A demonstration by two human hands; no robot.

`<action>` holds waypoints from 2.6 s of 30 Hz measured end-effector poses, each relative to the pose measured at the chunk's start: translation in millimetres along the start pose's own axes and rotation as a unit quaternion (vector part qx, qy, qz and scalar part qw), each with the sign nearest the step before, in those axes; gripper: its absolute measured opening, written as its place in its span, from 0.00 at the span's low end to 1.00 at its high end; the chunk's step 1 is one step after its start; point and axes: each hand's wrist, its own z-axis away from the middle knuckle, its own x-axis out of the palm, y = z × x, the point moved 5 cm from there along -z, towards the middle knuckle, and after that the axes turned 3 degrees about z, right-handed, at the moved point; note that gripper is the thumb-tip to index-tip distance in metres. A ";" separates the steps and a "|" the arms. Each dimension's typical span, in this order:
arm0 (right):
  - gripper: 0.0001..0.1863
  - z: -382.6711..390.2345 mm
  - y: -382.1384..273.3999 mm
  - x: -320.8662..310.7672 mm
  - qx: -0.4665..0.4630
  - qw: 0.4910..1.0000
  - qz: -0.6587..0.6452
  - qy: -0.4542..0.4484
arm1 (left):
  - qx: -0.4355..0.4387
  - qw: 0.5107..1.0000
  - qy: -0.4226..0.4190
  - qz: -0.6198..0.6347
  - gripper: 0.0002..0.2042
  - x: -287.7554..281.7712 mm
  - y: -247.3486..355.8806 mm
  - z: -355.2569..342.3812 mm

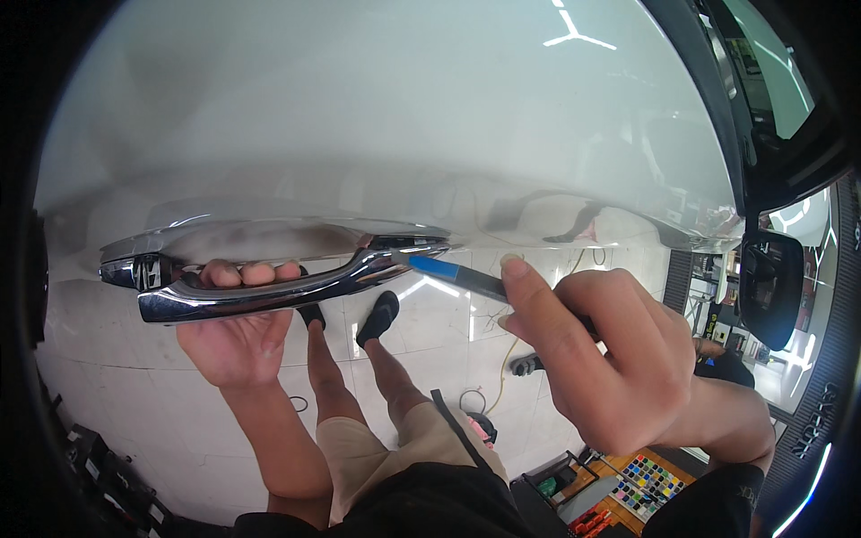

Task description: The person applies a transparent protective film to the chrome door handle of a white car. They use a small plastic squeegee tool to smooth the film and a knife to trim the excess material around the handle's edges. The person carefully peels back and repositions the film to ensure a precise fit.

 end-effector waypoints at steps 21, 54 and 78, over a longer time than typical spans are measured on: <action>0.24 -0.4 2.5 14.2 0.023 0.999 0.003 0.045 | -0.003 1.000 -0.013 0.003 0.38 0.4 0.3 -1.5; 0.29 -4.2 -0.3 13.4 0.022 0.998 0.062 0.024 | -0.003 1.000 0.002 -0.001 0.41 -4.5 3.5 0.5; 0.27 -5.2 -2.6 13.4 0.027 0.998 0.061 -0.017 | -0.006 1.000 0.005 0.005 0.36 -11.9 3.6 4.2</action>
